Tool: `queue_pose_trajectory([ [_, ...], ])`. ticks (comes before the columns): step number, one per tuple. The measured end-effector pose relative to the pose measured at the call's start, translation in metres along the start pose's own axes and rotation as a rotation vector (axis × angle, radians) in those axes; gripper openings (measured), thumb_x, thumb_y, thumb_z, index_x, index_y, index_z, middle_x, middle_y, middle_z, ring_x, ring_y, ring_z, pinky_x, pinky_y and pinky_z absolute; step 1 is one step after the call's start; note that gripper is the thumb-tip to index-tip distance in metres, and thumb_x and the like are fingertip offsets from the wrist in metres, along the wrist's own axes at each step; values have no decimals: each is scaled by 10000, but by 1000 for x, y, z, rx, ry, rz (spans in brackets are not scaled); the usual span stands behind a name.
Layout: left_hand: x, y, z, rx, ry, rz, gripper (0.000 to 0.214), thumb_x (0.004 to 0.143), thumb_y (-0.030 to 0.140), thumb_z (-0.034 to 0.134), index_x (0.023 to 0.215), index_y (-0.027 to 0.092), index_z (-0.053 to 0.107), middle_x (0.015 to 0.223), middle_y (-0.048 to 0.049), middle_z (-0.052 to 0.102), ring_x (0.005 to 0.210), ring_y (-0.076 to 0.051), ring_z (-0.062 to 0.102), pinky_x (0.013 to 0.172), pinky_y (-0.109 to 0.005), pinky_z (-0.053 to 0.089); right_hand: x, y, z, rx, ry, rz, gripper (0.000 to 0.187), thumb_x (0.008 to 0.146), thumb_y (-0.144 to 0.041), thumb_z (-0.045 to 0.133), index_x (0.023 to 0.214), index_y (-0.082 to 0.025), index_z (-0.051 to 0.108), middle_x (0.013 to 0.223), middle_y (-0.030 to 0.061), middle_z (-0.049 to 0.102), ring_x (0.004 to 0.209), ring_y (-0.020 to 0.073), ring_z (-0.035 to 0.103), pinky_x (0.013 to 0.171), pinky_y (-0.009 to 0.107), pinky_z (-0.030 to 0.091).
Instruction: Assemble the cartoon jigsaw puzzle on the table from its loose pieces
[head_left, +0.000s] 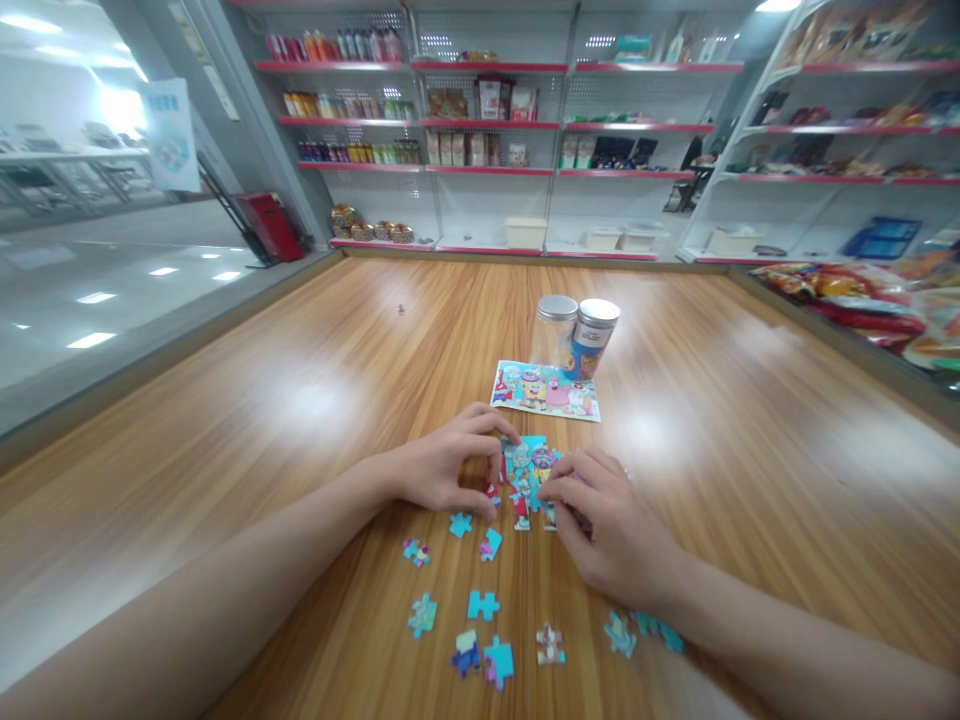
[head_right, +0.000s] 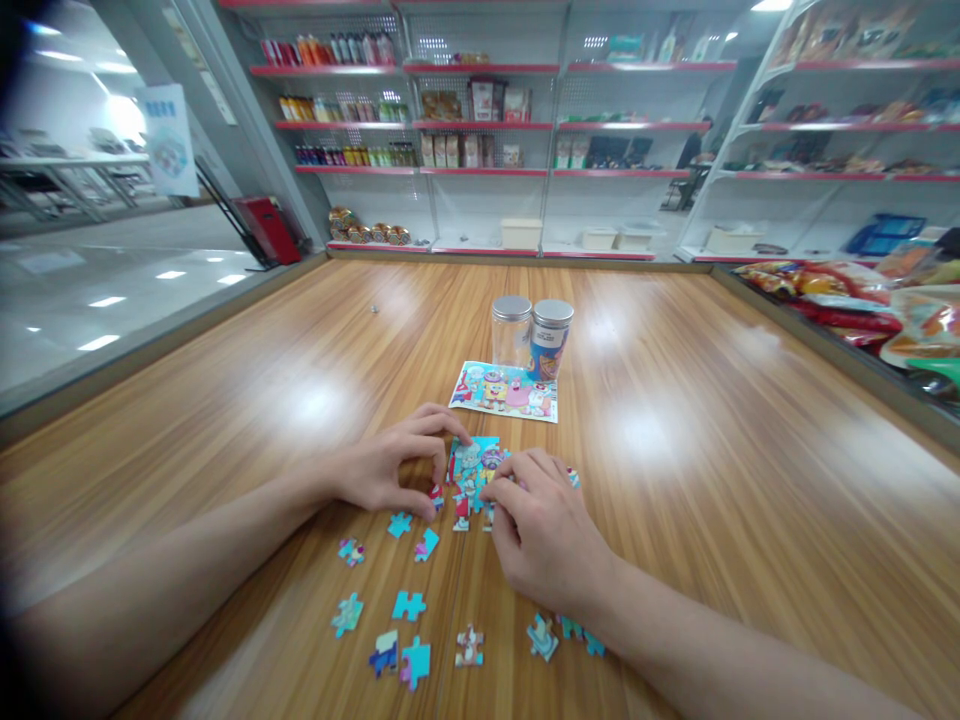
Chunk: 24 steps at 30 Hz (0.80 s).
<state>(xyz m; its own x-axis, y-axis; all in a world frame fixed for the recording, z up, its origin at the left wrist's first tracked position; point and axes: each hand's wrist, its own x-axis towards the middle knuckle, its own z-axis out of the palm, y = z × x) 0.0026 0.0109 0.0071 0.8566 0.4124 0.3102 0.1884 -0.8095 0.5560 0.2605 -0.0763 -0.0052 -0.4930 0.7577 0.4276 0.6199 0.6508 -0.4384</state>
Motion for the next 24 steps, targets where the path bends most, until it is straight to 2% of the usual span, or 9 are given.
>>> queue_pose_trajectory([
  [6, 0, -2, 0, 5, 28, -37, 315, 753, 406, 858, 824, 166, 667, 1243, -118, 587, 1194, -278, 513, 1055, -435, 423, 0, 0, 0, 5, 1, -3, 216, 891, -63, 534, 966, -197, 686, 965, 89, 625, 940, 258, 559, 832, 438, 458],
  [15, -3, -8, 2, 37, 58, 7, 264, 761, 376, 859, 821, 179, 692, 1212, -106, 619, 1206, -277, 495, 1065, -438, 423, 0, -2, 0, 2, 2, 8, 210, 892, -63, 540, 964, -199, 683, 968, 87, 622, 947, 257, 561, 830, 429, 454],
  [24, -3, -3, -1, 29, 39, 20, 223, 791, 360, 820, 855, 184, 698, 1209, -111, 627, 1196, -280, 498, 1067, -453, 427, 0, -2, -1, 10, 13, 2, 213, 899, -60, 527, 959, -196, 680, 971, 89, 626, 954, 255, 560, 839, 435, 456],
])
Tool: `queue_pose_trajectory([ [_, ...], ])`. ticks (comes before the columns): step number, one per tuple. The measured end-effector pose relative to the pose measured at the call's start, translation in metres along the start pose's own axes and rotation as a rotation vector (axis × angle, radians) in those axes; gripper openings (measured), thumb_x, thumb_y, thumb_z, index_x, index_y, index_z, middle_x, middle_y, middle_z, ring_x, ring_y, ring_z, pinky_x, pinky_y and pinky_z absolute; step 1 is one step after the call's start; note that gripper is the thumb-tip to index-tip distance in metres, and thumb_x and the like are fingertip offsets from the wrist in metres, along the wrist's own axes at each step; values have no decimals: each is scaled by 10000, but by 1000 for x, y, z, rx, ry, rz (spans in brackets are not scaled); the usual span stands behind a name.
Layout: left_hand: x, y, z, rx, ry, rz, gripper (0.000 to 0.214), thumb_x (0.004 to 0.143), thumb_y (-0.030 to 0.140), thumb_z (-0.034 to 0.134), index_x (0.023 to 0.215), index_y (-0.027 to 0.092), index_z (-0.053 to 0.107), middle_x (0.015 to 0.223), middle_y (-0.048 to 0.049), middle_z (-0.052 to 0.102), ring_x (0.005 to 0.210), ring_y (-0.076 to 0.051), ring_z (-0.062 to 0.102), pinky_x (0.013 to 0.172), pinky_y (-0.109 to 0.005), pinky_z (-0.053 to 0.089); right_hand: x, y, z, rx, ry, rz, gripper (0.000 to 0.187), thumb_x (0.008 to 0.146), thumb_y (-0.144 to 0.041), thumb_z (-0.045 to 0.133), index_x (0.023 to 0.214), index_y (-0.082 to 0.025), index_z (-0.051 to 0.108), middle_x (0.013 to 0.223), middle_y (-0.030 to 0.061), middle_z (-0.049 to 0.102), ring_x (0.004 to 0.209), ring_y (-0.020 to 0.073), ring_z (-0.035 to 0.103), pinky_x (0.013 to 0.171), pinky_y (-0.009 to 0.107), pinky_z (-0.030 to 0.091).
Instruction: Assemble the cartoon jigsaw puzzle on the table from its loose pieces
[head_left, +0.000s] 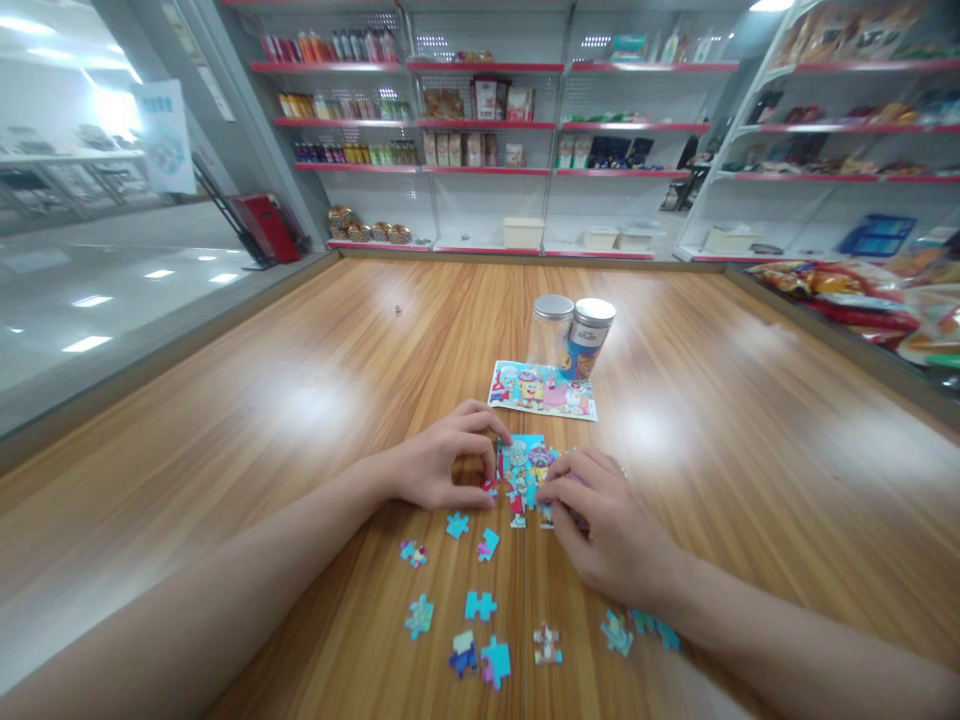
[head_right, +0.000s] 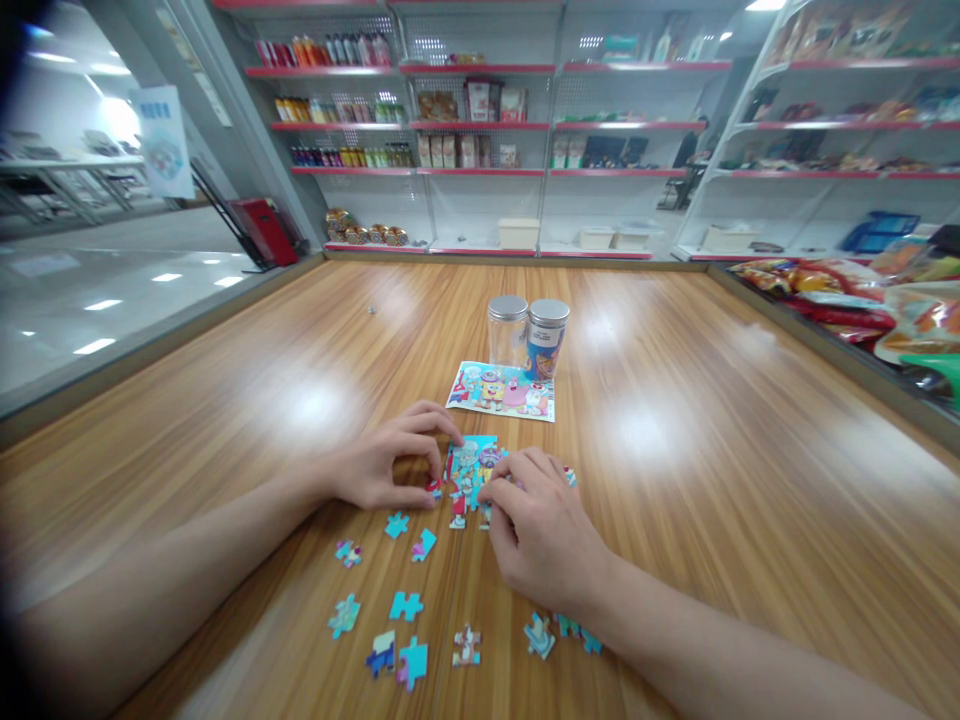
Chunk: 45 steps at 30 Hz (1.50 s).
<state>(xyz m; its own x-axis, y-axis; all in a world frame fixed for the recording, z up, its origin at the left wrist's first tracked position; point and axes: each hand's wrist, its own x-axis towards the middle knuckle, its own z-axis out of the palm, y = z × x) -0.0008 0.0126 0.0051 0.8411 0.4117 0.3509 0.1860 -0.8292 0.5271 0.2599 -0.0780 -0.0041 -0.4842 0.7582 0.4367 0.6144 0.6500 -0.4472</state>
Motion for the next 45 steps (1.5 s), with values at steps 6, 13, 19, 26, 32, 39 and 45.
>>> queue_pose_trajectory([
  [6, 1, 1, 0, -11, -6, 21, 189, 791, 334, 811, 849, 193, 699, 1196, -113, 638, 1203, -290, 495, 1068, -473, 432, 0, 1, 0, 0, 20, -24, 222, 880, -50, 546, 952, -207, 685, 961, 87, 636, 932, 249, 568, 828, 432, 477],
  [13, 1, 7, -2, 27, -8, 10, 253, 766, 343, 801, 924, 190, 675, 1224, -122, 605, 1214, -306, 483, 1101, -496, 406, 0, 2, 1, 2, 12, -14, 229, 878, -45, 549, 954, -212, 687, 964, 86, 632, 934, 249, 572, 833, 429, 476],
  [19, 0, 5, -1, 78, -8, 3, 206, 777, 335, 782, 869, 185, 673, 1258, -122, 571, 1271, -322, 439, 1112, -502, 392, 0, 2, 2, 14, 10, -10, 217, 890, -52, 541, 948, -203, 686, 966, 87, 627, 942, 251, 563, 838, 440, 465],
  [26, 0, 4, -1, 59, -9, 11, 175, 803, 318, 772, 872, 185, 681, 1270, -127, 573, 1281, -318, 434, 1114, -505, 390, 0, 2, 1, 17, 6, -8, 227, 890, -50, 539, 954, -208, 688, 964, 90, 626, 938, 252, 560, 833, 445, 470],
  [32, -1, 3, -1, 43, -15, 13, 146, 797, 260, 766, 907, 199, 690, 1287, -120, 573, 1283, -322, 449, 1128, -520, 383, 0, 2, 1, 8, 6, -7, 224, 889, -51, 540, 944, -211, 687, 965, 88, 629, 941, 252, 566, 834, 441, 474],
  [39, 1, 5, -2, 37, -14, 18, 132, 817, 259, 744, 916, 195, 683, 1306, -124, 560, 1275, -318, 453, 1128, -511, 382, 0, 3, 1, 1, 6, -11, 214, 887, -56, 542, 948, -206, 682, 966, 88, 631, 938, 254, 568, 830, 442, 475],
  [45, 0, 5, -2, 67, -4, -8, 205, 815, 317, 747, 951, 189, 662, 1307, -129, 547, 1270, -323, 453, 1116, -501, 391, 0, 3, 1, -2, 9, -13, 221, 884, -46, 538, 945, -207, 677, 961, 86, 633, 933, 251, 569, 829, 441, 473],
])
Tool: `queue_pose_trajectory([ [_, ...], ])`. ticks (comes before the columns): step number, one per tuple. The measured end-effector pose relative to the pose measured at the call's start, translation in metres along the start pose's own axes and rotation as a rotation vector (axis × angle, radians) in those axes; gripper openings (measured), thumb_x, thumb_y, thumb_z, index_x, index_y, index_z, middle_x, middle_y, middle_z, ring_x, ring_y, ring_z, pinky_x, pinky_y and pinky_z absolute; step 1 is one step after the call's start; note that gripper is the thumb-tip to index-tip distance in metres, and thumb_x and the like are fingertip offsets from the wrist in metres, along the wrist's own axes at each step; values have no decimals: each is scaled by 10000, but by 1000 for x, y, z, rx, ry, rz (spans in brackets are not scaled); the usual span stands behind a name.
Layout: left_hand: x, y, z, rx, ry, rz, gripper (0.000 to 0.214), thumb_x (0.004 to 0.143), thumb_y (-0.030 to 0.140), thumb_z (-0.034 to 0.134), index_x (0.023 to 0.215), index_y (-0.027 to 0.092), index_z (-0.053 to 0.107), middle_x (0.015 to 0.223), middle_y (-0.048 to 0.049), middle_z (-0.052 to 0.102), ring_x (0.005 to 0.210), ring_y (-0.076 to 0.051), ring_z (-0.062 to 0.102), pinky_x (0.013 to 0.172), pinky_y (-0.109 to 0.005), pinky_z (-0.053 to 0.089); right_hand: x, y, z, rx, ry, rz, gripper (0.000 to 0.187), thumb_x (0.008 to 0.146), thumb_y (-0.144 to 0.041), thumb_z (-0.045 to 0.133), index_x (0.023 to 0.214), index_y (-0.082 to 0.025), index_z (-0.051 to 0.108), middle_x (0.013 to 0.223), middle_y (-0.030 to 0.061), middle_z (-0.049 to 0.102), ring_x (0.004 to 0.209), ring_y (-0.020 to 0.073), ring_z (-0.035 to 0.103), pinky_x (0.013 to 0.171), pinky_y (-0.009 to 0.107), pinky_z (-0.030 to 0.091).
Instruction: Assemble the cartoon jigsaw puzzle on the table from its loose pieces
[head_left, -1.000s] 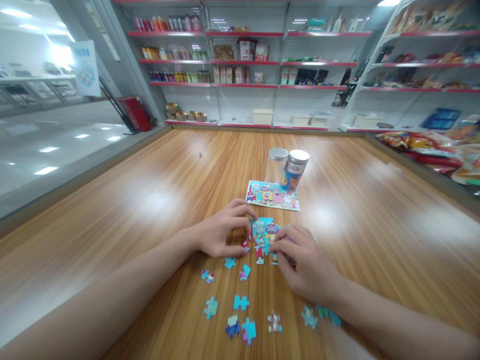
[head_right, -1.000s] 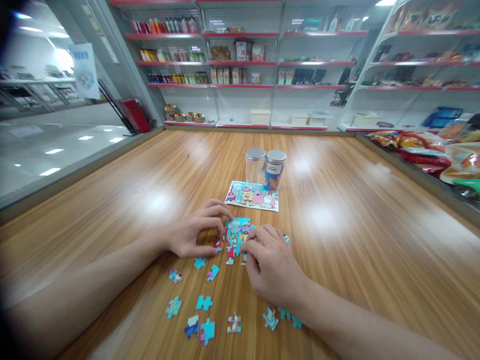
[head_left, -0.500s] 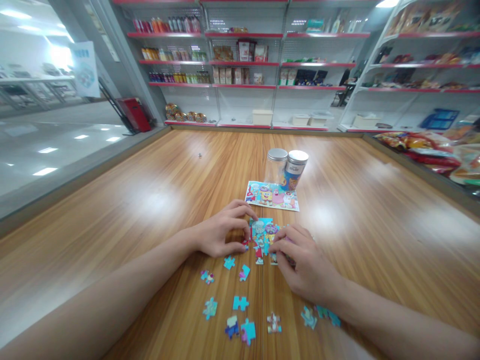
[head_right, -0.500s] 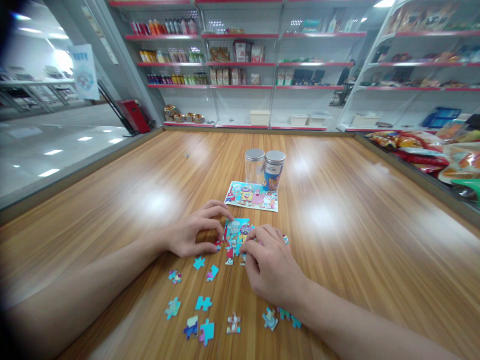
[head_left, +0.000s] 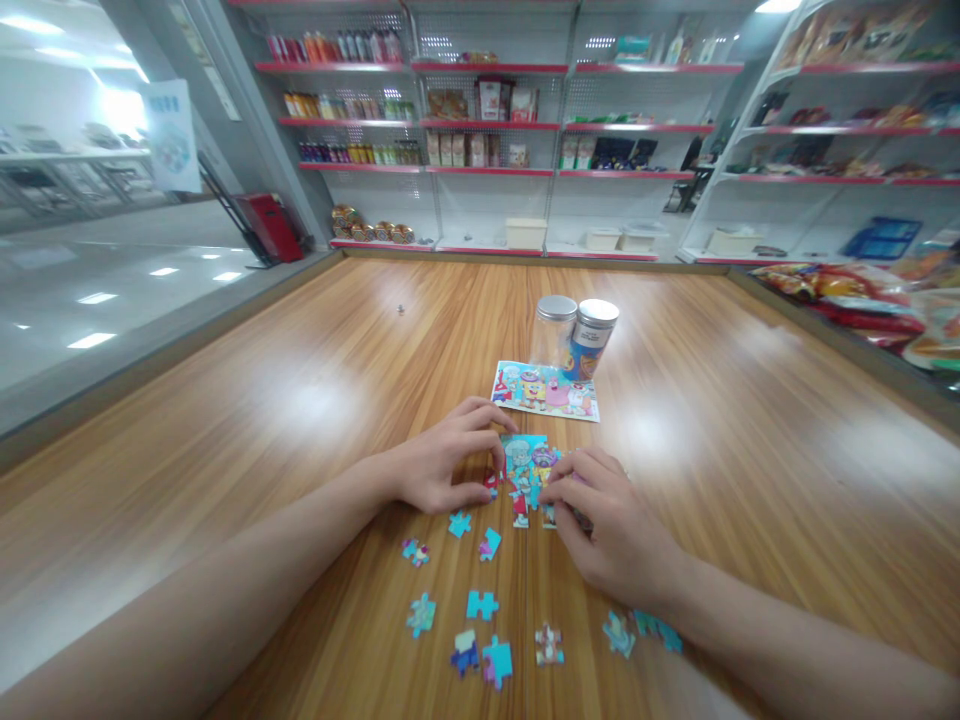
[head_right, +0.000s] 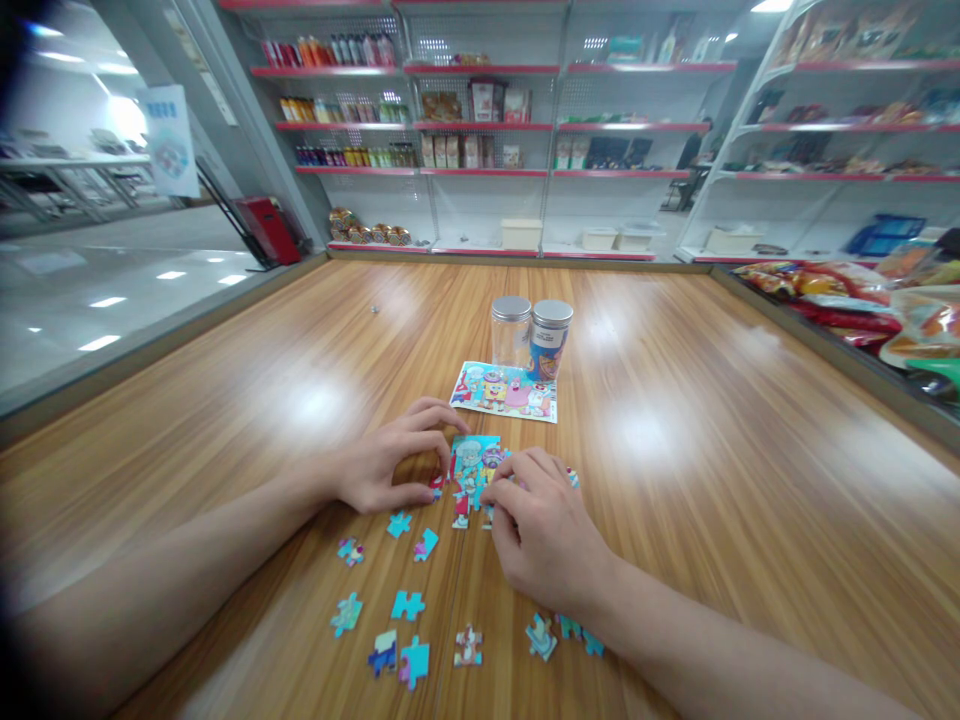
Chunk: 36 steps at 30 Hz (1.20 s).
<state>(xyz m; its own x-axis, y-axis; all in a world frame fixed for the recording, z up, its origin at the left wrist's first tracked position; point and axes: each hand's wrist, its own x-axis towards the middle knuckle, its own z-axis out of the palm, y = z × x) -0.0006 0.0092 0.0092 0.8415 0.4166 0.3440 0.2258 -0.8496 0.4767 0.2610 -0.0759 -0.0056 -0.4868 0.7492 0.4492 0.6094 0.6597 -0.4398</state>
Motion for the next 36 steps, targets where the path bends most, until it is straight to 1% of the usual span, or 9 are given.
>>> queue_pose_trajectory([
  [3, -1, -2, 0, 9, 11, -7, 225, 802, 336, 765, 933, 188, 659, 1301, -130, 550, 1285, -331, 442, 1109, -498, 399, 0, 0, 0, 0, 4, -6, 221, 881, -47, 541, 944, -210, 677, 958, 84, 634, 932, 251, 571, 824, 435, 475],
  [7, -1, -3, 1, 3, 11, -5, 180, 803, 305, 765, 894, 189, 662, 1305, -124, 552, 1289, -329, 438, 1110, -502, 399, 0, -1, 0, 3, 5, -4, 221, 881, -47, 542, 943, -211, 677, 958, 83, 635, 929, 251, 569, 822, 434, 475],
  [21, -1, -3, -1, -17, -17, -9, 167, 823, 298, 751, 908, 180, 669, 1345, -139, 528, 1315, -323, 422, 1122, -509, 387, 0, 0, 0, 14, -7, 5, 210, 894, -54, 533, 935, -199, 678, 957, 85, 629, 930, 252, 561, 824, 441, 464],
  [25, 0, -3, -1, -27, -22, -8, 176, 808, 286, 767, 903, 177, 667, 1354, -137, 524, 1318, -326, 424, 1127, -503, 381, 1, 0, 0, 11, -4, 11, 218, 900, -54, 524, 944, -200, 679, 960, 86, 630, 935, 252, 562, 830, 440, 462],
  [36, 3, 4, 1, 6, 6, 48, 163, 843, 284, 732, 938, 173, 659, 1289, -145, 554, 1278, -312, 459, 1117, -500, 401, 0, 0, 1, 11, -6, 6, 208, 893, -55, 531, 946, -194, 677, 965, 87, 628, 940, 255, 562, 827, 435, 457],
])
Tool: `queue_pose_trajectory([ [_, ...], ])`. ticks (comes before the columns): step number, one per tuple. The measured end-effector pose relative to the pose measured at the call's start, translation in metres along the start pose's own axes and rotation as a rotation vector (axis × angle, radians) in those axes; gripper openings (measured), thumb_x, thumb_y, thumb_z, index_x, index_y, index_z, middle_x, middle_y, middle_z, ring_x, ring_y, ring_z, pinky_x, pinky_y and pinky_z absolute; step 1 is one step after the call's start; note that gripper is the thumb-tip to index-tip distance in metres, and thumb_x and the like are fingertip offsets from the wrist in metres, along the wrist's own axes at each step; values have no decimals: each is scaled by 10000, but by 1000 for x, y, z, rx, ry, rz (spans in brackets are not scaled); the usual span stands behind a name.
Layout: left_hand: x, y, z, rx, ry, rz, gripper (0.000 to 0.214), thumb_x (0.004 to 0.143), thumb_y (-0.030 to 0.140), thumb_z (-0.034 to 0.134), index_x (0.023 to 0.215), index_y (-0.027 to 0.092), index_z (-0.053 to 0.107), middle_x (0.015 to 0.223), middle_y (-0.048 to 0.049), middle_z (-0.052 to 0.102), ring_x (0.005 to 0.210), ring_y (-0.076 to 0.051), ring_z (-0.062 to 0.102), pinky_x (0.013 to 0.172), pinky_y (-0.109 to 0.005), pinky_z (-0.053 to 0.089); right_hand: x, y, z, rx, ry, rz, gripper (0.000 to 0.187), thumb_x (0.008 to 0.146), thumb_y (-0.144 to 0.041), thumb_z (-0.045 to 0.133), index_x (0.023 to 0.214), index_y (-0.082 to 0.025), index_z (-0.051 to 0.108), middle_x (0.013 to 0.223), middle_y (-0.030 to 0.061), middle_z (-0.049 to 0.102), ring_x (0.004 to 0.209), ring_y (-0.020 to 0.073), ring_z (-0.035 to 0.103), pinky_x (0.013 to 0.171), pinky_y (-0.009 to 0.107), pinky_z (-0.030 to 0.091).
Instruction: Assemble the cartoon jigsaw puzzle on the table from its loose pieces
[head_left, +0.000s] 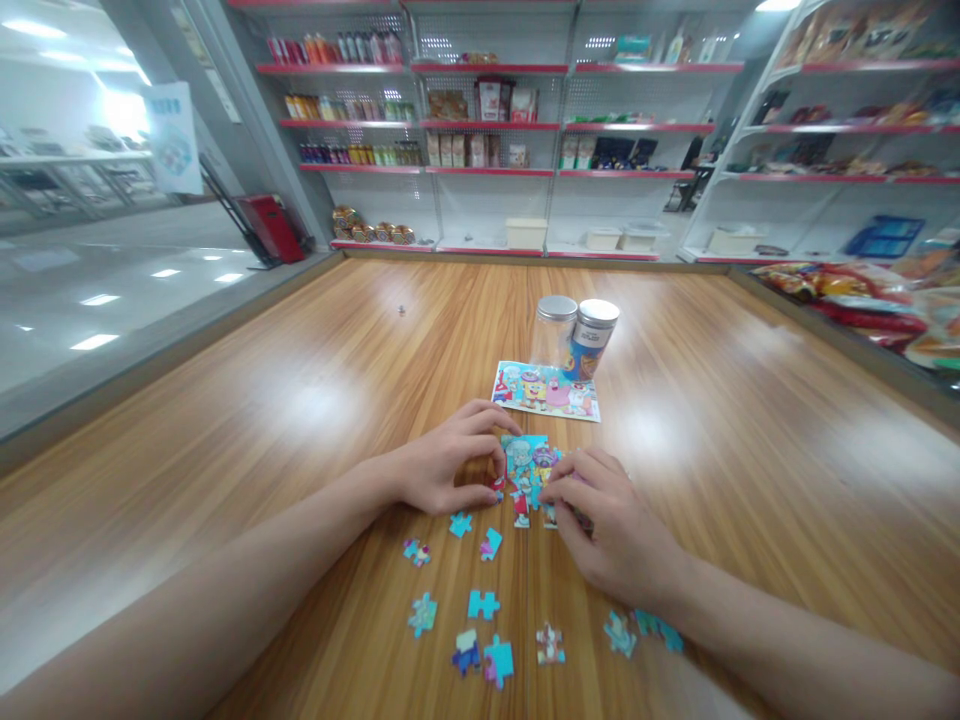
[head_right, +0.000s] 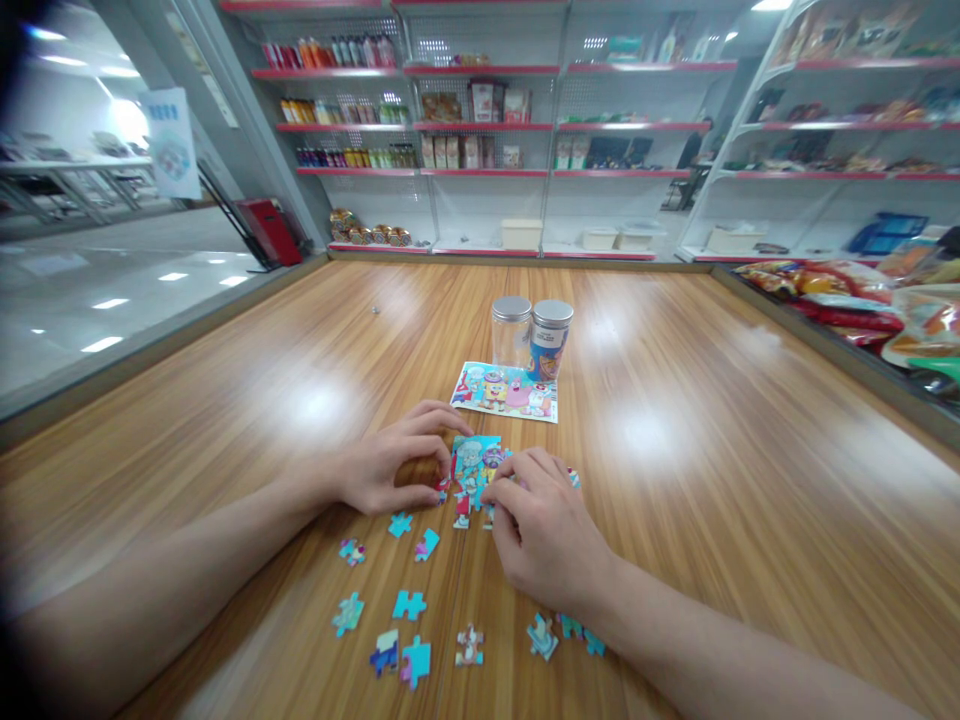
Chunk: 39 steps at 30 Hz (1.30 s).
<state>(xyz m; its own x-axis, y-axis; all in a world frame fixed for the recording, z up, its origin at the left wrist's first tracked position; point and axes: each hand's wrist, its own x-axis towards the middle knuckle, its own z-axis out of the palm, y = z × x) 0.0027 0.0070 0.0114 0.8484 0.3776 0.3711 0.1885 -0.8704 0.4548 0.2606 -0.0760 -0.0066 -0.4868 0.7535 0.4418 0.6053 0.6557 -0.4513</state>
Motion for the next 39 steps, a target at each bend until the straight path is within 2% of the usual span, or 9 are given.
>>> queue_pose_trajectory([
  [13, 1, -2, 5, 40, -13, 2, 244, 874, 378, 731, 1003, 183, 660, 1282, -143, 565, 1265, -297, 454, 1109, -491, 408, 0, 0, 0, -1, -3, 7, 206, 899, -59, 528, 943, -192, 679, 962, 86, 631, 939, 254, 558, 829, 439, 455],
  [39, 1, -1, 6, 50, -20, 6, 206, 864, 355, 744, 986, 198, 689, 1253, -128, 583, 1257, -298, 464, 1116, -485, 413, 0, 0, 0, -1, -15, 17, 207, 900, -62, 530, 955, -201, 672, 965, 81, 628, 938, 248, 560, 831, 428, 453],
])
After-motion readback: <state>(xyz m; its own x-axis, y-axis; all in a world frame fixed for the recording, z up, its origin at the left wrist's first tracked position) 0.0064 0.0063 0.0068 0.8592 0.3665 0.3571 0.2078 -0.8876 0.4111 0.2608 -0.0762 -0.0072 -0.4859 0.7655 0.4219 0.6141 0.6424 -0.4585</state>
